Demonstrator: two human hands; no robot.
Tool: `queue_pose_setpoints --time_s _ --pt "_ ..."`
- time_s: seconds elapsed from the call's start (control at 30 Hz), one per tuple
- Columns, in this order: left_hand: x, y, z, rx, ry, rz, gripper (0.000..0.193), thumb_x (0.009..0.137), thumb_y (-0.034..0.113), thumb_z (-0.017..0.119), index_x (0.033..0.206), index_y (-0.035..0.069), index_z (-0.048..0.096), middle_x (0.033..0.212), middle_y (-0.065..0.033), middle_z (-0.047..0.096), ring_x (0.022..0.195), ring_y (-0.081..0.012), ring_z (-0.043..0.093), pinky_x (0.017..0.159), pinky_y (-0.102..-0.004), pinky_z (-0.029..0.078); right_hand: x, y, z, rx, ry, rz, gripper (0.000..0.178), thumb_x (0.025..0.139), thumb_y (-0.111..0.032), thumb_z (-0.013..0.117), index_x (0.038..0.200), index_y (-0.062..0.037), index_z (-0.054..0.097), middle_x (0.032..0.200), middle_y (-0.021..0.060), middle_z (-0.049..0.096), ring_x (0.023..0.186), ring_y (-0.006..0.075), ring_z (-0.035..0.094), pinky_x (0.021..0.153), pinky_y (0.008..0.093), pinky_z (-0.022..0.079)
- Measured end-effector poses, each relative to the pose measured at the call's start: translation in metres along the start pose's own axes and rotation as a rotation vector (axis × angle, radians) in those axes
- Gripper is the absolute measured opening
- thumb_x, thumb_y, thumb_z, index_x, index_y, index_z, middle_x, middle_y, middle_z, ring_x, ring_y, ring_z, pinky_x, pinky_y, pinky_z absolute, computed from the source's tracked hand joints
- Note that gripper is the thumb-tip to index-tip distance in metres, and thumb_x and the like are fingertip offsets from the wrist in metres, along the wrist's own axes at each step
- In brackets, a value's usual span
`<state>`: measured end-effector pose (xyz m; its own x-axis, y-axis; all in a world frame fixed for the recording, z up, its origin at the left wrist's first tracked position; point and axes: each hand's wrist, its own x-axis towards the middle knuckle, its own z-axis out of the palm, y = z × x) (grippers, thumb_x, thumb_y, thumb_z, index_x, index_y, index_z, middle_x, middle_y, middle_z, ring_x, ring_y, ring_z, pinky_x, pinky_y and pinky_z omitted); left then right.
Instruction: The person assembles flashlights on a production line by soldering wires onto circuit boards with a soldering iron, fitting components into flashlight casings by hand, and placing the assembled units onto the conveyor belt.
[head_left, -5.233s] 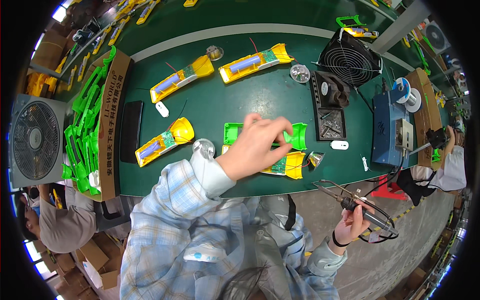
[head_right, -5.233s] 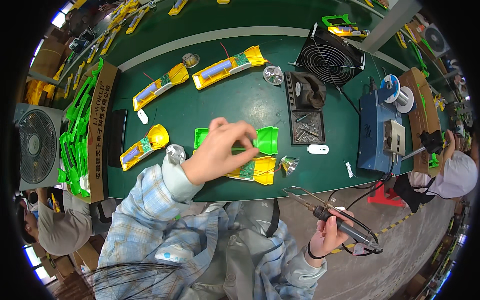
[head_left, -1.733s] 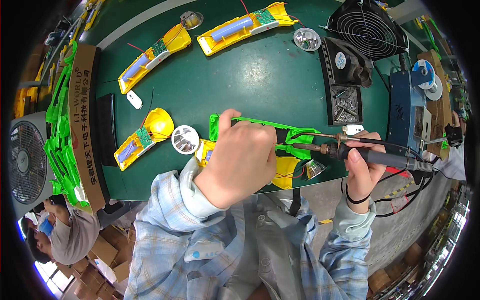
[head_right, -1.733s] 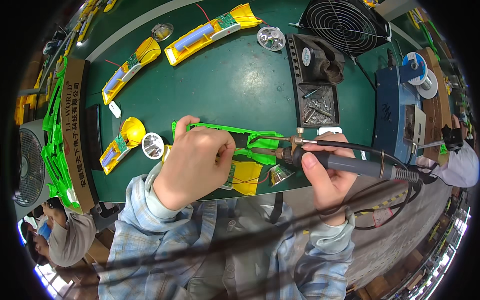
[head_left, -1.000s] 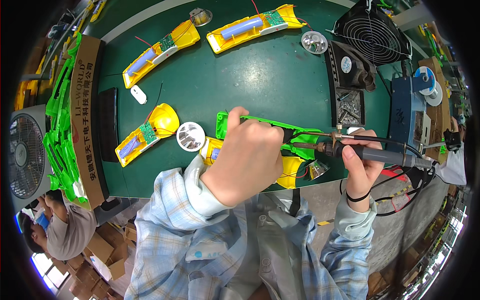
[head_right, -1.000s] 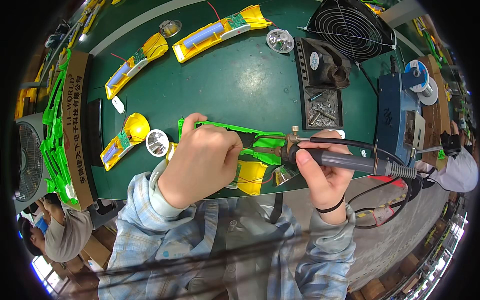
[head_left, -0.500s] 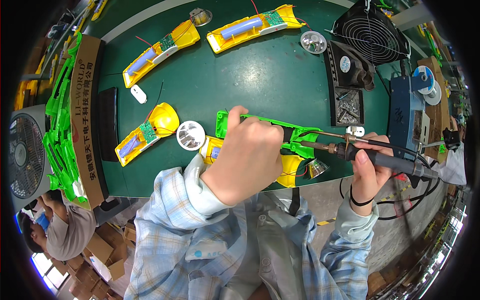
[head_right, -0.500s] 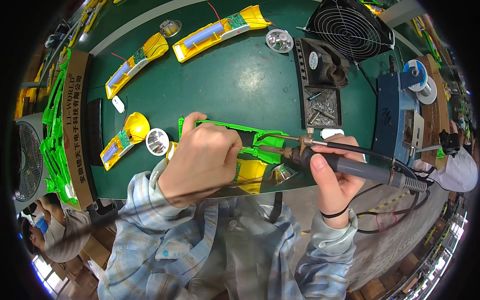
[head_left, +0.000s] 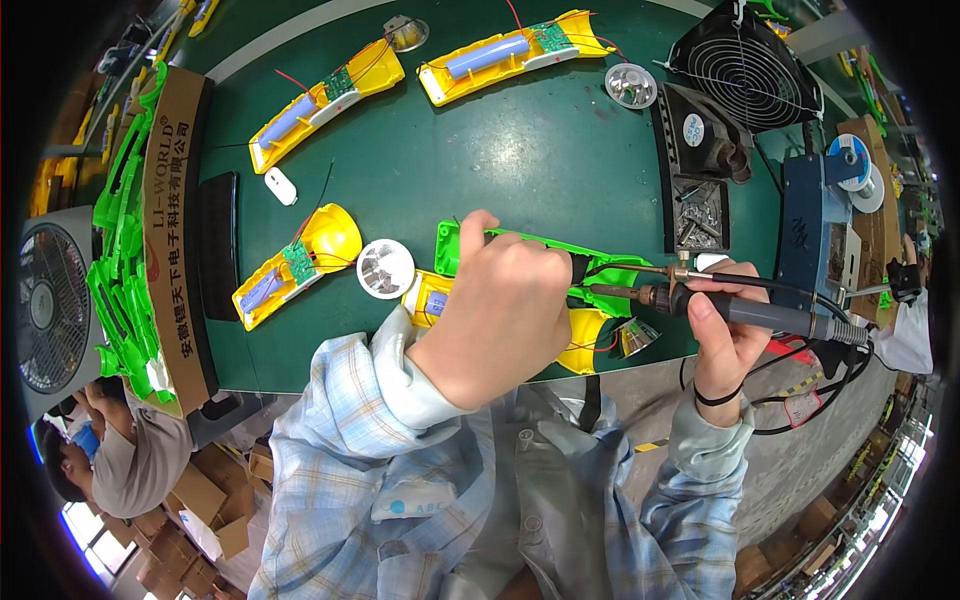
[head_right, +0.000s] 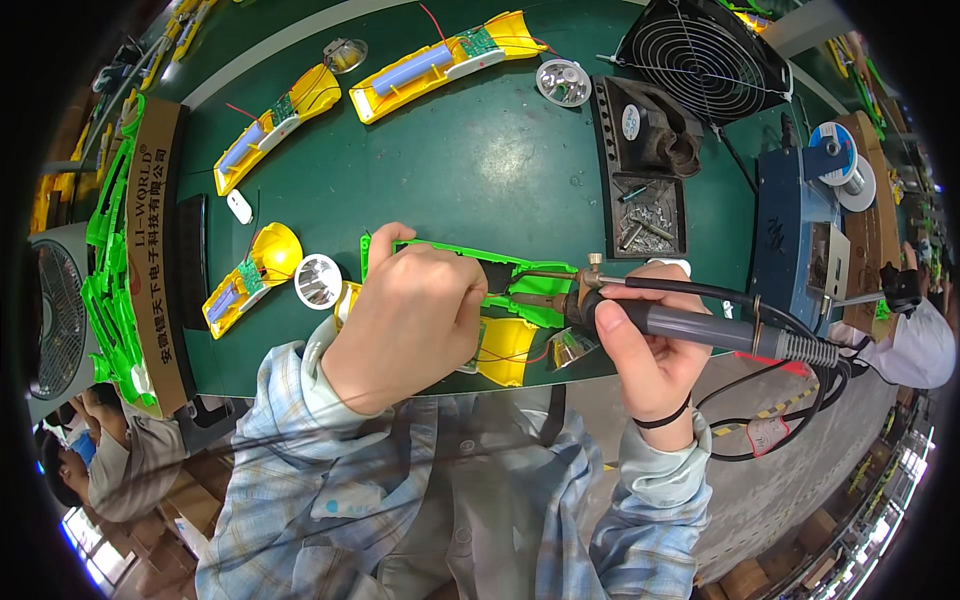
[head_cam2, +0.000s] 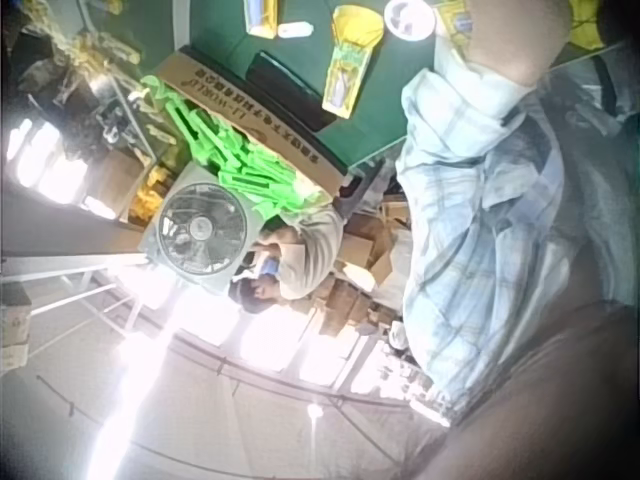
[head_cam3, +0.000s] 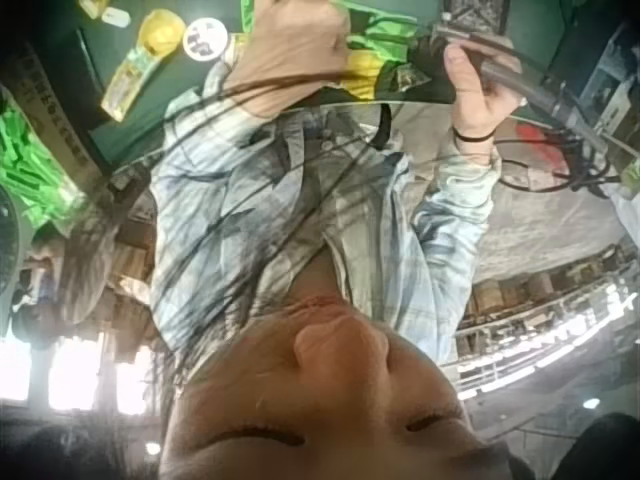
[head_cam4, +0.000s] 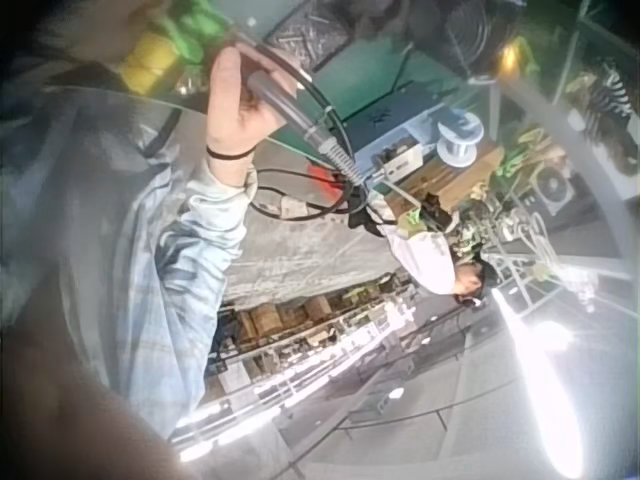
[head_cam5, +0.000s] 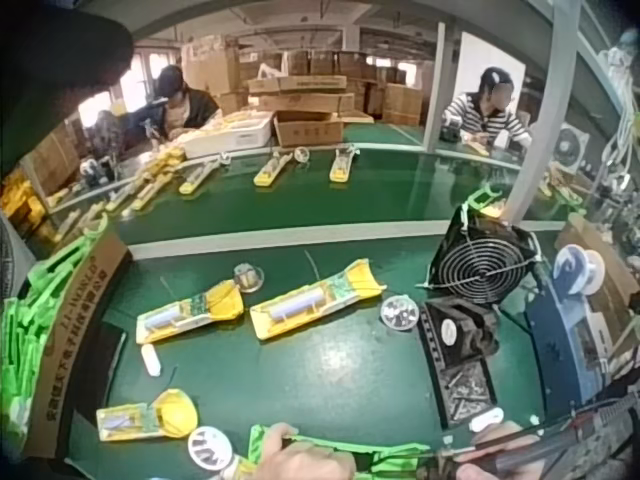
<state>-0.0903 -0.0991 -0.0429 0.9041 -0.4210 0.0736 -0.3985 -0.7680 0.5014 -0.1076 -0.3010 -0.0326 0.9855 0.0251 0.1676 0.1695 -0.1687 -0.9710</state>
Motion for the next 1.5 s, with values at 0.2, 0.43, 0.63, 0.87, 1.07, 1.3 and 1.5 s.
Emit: queue_pose_setpoints --time_s 0.2,0.43,0.63,0.87,1.07,1.3,1.5 --pt "0.0003 0.0002 -0.0001 -0.014 0.001 -0.007 0.007 0.068 0.0 0.055 0.061 0.002 0.057 0.058 -0.0116 0.055 0.059 -0.0264 0.054 0.08 -0.04 0.036 0.0006 0.0023 0.0001 -0.017 -0.011 -0.03 0.015 0.073 -0.002 0.063 0.086 0.0034 0.057 0.083 0.0055 0.051 0.065 0.0075 0.045 0.057 0.0195 0.037" --pt "0.001 0.0001 0.0003 -0.03 -0.003 -0.017 0.007 0.069 0.0 0.055 0.063 0.002 0.057 0.06 -0.0112 0.056 0.061 -0.0264 0.054 0.081 -0.0405 0.036 0.0023 0.0035 0.001 -0.016 -0.042 -0.039 0.015 0.073 -0.003 0.063 0.086 0.003 0.057 0.082 0.0052 0.051 0.064 0.0068 0.044 0.056 0.0184 0.035" --pt "0.0002 -0.0002 0.0004 -0.053 0.003 -0.018 0.007 0.068 0.0 0.055 0.063 0.002 0.057 0.059 -0.0107 0.056 0.06 -0.0264 0.054 0.081 -0.0402 0.035 0.0001 0.0046 0.0017 -0.002 -0.013 -0.022 0.015 0.074 -0.004 0.064 0.087 0.0023 0.057 0.082 0.0047 0.051 0.064 0.0063 0.044 0.056 0.0179 0.035" --pt "0.0003 -0.0007 0.0004 -0.052 0.009 -0.018 0.006 0.068 -0.001 0.054 0.063 0.002 0.057 0.059 -0.0107 0.055 0.059 -0.026 0.054 0.081 -0.0404 0.035 0.0001 0.0061 0.0022 -0.007 -0.008 -0.029 0.016 0.074 -0.004 0.064 0.087 0.002 0.057 0.086 0.0057 0.051 0.068 0.0066 0.044 0.058 0.0177 0.036" --pt "0.0002 -0.0013 0.0016 -0.059 0.037 -0.009 0.007 0.067 -0.002 0.054 0.062 0.003 0.057 0.058 -0.0105 0.055 0.059 -0.0256 0.053 0.081 -0.0404 0.036 0.0023 0.0078 0.0025 0.002 0.013 -0.038 0.017 0.075 -0.006 0.064 0.088 0.0018 0.057 0.088 0.0061 0.051 0.071 0.0068 0.046 0.06 0.0176 0.037" --pt "-0.0004 -0.0054 0.0039 -0.092 0.048 -0.002 0.006 0.066 0.0 0.055 0.062 0.003 0.056 0.054 -0.0075 0.053 0.056 -0.0236 0.053 0.081 -0.0407 0.036 0.0052 0.0045 0.0052 0.03 -0.009 0.024 0.017 0.075 -0.007 0.065 0.088 0.0017 0.057 0.088 0.0053 0.052 0.065 0.0039 0.047 0.056 0.0145 0.036" --pt "-0.0028 -0.007 0.0037 -0.048 0.059 0.034 0.005 0.066 0.001 0.056 0.062 0.004 0.057 0.053 -0.007 0.051 0.054 -0.023 0.052 0.081 -0.041 0.036 0.0065 0.0025 0.0032 -0.011 -0.025 -0.014 0.016 0.074 -0.006 0.064 0.085 0.0022 0.058 0.084 0.006 0.053 0.067 0.0078 0.047 0.059 0.0181 0.036"
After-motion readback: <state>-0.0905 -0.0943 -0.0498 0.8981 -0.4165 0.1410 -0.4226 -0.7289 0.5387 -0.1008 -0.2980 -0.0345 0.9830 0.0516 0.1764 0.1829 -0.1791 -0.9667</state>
